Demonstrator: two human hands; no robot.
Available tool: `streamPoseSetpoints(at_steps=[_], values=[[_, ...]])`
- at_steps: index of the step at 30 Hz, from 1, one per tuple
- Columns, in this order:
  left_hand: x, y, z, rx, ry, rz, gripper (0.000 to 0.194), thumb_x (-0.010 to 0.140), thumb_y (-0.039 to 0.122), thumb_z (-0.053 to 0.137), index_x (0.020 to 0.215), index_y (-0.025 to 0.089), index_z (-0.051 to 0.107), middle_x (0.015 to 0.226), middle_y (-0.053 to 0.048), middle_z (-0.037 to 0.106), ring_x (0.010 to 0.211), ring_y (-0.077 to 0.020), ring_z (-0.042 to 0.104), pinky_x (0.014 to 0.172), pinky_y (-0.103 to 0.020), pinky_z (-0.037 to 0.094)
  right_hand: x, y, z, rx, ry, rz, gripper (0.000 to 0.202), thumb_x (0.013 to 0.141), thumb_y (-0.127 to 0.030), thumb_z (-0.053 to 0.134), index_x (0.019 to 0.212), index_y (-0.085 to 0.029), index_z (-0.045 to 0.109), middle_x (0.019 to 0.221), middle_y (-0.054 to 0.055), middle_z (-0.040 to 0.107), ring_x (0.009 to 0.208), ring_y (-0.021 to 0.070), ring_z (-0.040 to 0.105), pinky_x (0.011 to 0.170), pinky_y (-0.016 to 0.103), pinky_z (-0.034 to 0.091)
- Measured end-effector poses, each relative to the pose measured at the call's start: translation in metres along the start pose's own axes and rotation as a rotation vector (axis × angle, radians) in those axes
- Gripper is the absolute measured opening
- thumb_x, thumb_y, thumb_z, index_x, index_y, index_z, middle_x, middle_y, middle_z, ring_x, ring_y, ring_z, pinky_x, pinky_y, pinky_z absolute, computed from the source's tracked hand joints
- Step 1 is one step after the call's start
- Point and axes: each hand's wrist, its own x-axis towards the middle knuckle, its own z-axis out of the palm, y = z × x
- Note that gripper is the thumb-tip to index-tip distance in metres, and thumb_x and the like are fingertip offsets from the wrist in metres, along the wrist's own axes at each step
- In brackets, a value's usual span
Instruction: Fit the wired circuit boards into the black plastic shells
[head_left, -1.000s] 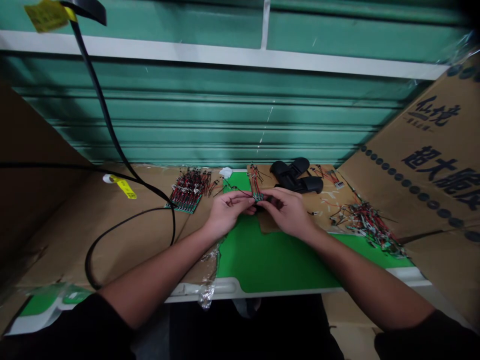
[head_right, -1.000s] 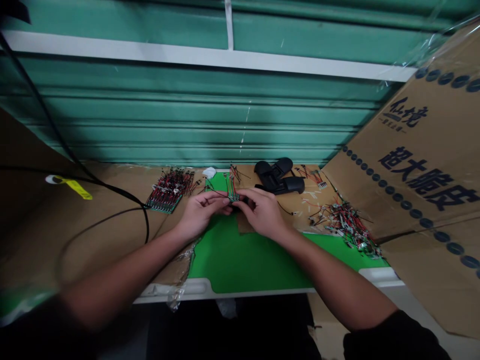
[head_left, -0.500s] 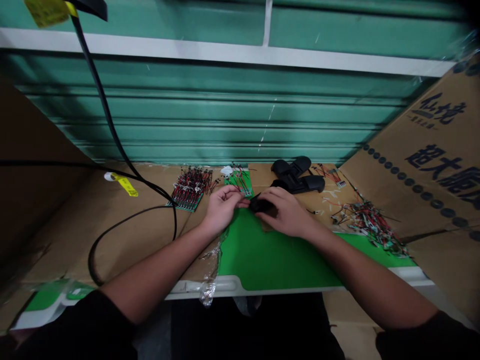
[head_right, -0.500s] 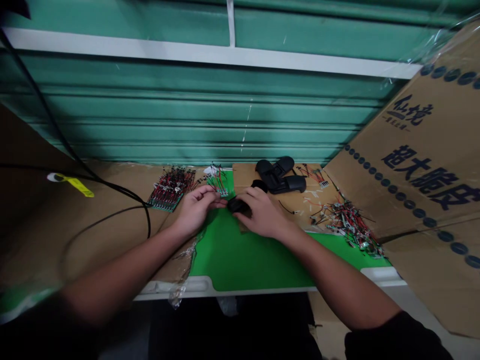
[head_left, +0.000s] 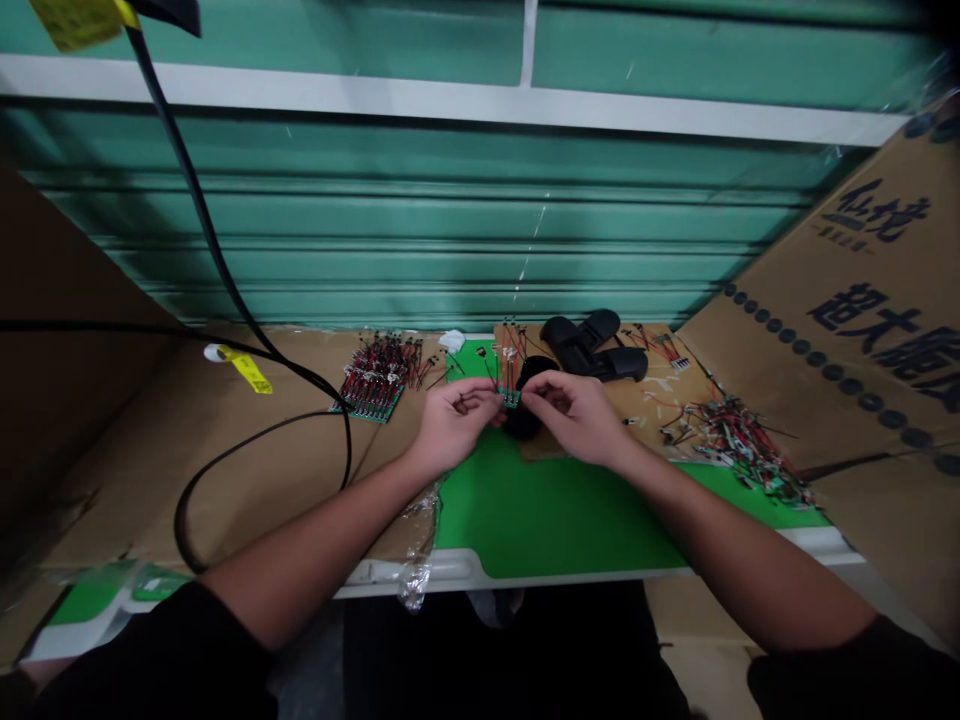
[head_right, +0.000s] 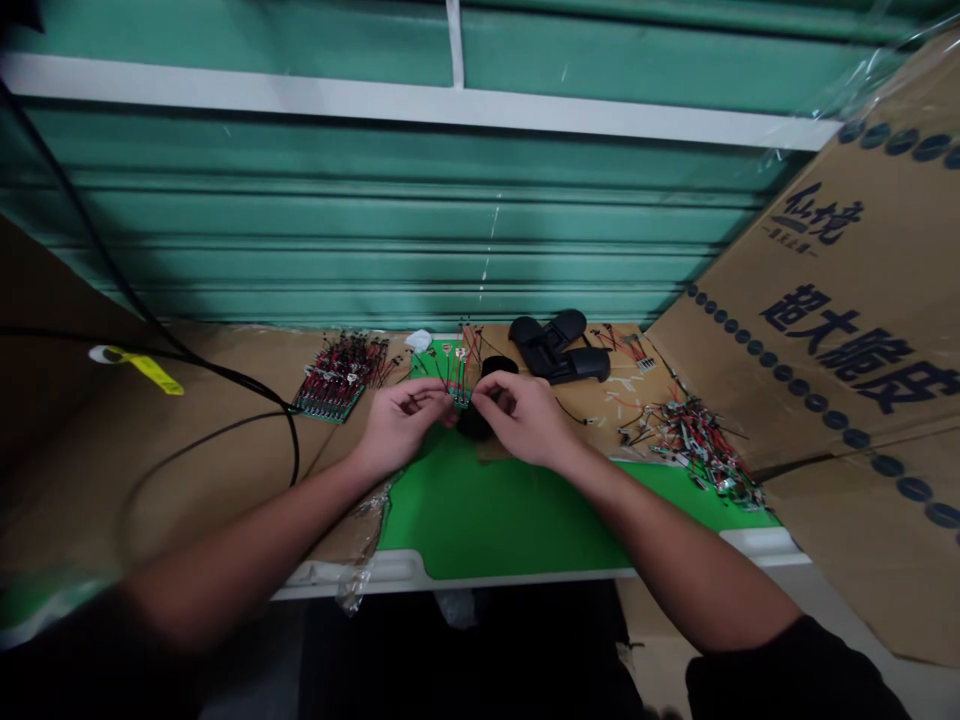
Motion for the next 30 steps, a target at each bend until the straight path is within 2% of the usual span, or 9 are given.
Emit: streamPoseSetpoints(at_steps=[4,9,13,18,25,30], values=[[-0.003,-0.003,0.000,0.011,-0.051,0.033,0.044,0.070,0.046,0.097,0.096,0.015,0.080,0.075,-0.005,0.078,0.063,-0.0195,0.076,0.067,-0.035,0.066,0.003,0.005,0.003,0.120,-0.017,0.020,0.022,0.099,-0.042,0.066,0.094,-0.021,0.073,0.085,0.003,0.073,0.068,0.0165,0.062,0.063,0.030,0.047],[-0.004,-0.009,0.001,-0.005,-0.055,0.043,0.046,0.067,0.042,0.099,0.100,0.014,0.082,0.082,-0.006,0.081,0.066,-0.0168,0.075,0.071,-0.033,0.067,0.003,0.006,0.003,0.096,-0.028,0.011,0.021,0.099,-0.039,0.063,0.089,-0.021,0.070,0.078,0.002,0.067,0.064,0.0155,0.056,0.058,0.029,0.041],[-0.006,-0.008,0.002,-0.009,-0.060,0.007,0.045,0.064,0.037,0.101,0.098,0.015,0.081,0.077,-0.004,0.080,0.063,-0.0152,0.074,0.064,-0.029,0.064,0.003,0.003,0.003,0.147,-0.078,0.014,0.022,0.099,-0.038,0.061,0.085,-0.022,0.064,0.071,-0.001,0.061,0.061,0.0140,0.052,0.055,0.027,0.037],[-0.009,-0.001,0.004,0.006,-0.071,-0.048,0.046,0.064,0.039,0.100,0.095,0.015,0.077,0.068,-0.003,0.077,0.056,-0.0170,0.073,0.057,-0.027,0.061,0.002,0.003,0.007,0.281,-0.131,0.063,0.023,0.100,-0.042,0.062,0.087,-0.023,0.057,0.061,-0.006,0.052,0.051,0.0117,0.046,0.048,0.025,0.033],[-0.010,0.002,0.009,0.017,-0.026,-0.105,0.043,0.058,0.036,0.098,0.087,0.015,0.072,0.062,-0.002,0.074,0.050,-0.0159,0.069,0.051,-0.025,0.056,-0.001,0.002,0.014,0.391,-0.125,0.112,0.024,0.097,-0.042,0.065,0.088,-0.024,0.053,0.059,-0.006,0.060,0.044,0.0107,0.052,0.042,0.022,0.039],[-0.012,0.001,0.012,0.109,0.038,-0.052,0.034,0.060,0.032,0.091,0.082,0.015,0.073,0.059,0.000,0.070,0.050,-0.0112,0.062,0.050,-0.021,0.046,-0.003,-0.001,0.017,0.368,-0.096,0.145,0.020,0.095,-0.038,0.066,0.087,-0.024,0.054,0.057,-0.006,0.062,0.043,0.0123,0.058,0.041,0.021,0.043]])
